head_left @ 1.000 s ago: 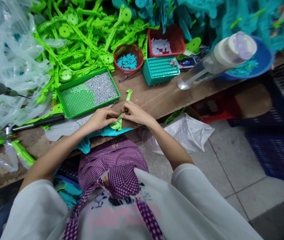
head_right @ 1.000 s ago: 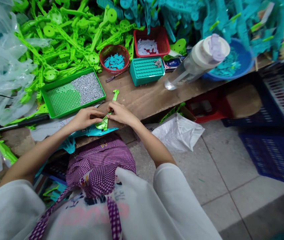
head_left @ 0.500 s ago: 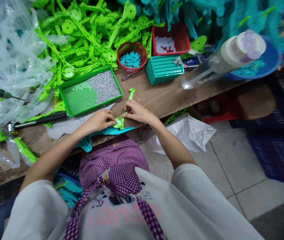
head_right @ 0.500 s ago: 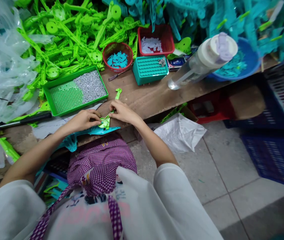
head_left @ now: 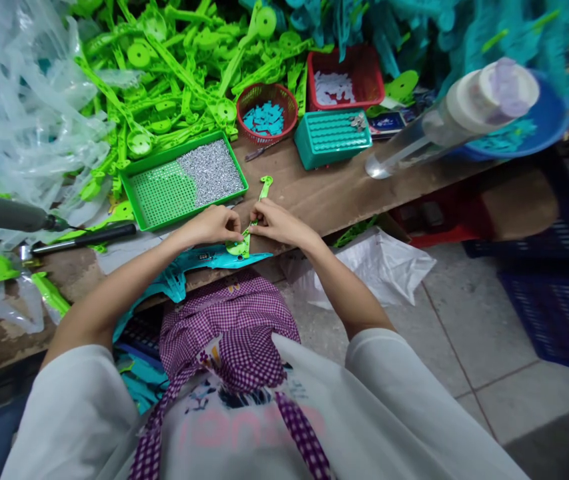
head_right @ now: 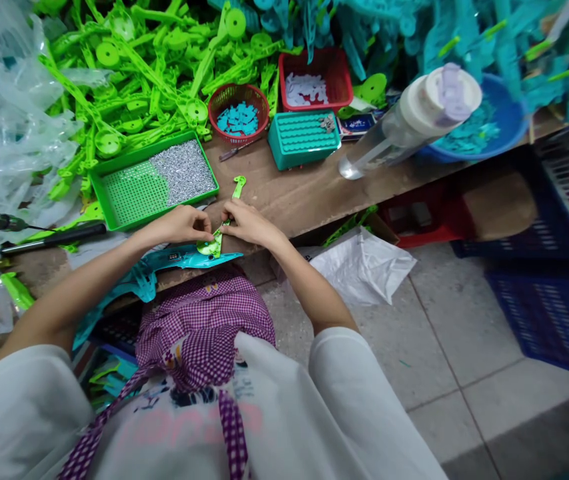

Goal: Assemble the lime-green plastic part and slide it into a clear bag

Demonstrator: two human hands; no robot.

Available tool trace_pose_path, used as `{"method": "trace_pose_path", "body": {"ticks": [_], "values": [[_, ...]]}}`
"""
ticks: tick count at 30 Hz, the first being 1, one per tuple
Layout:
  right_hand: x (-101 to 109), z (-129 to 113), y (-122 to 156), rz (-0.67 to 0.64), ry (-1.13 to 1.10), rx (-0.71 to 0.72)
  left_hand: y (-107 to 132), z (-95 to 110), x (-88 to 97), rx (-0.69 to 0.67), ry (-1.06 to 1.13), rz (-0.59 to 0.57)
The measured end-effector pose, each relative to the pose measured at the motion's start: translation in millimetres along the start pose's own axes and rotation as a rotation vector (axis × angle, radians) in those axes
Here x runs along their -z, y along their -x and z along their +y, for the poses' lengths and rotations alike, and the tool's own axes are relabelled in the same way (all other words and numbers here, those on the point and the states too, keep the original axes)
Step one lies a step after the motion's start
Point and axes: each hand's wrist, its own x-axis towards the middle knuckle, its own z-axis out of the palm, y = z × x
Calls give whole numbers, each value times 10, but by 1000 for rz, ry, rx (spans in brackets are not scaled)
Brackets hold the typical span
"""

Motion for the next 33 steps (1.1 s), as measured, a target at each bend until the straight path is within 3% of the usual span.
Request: {"method": "trace_pose_path", "body": {"ticks": [13, 20, 27, 33], "values": [[-1, 32, -33, -7, 6, 35, -103, 21, -114, -33, 121, -18], [-101, 86, 124, 202, -60, 48, -129, -37, -81, -97, 104, -23], [-54, 169, 242, 212, -121, 112, -141, -54, -94, -45, 136, -27], [-221, 102, 351, 319, -78, 149, -122, -46, -111, -24, 142, 9]]}}
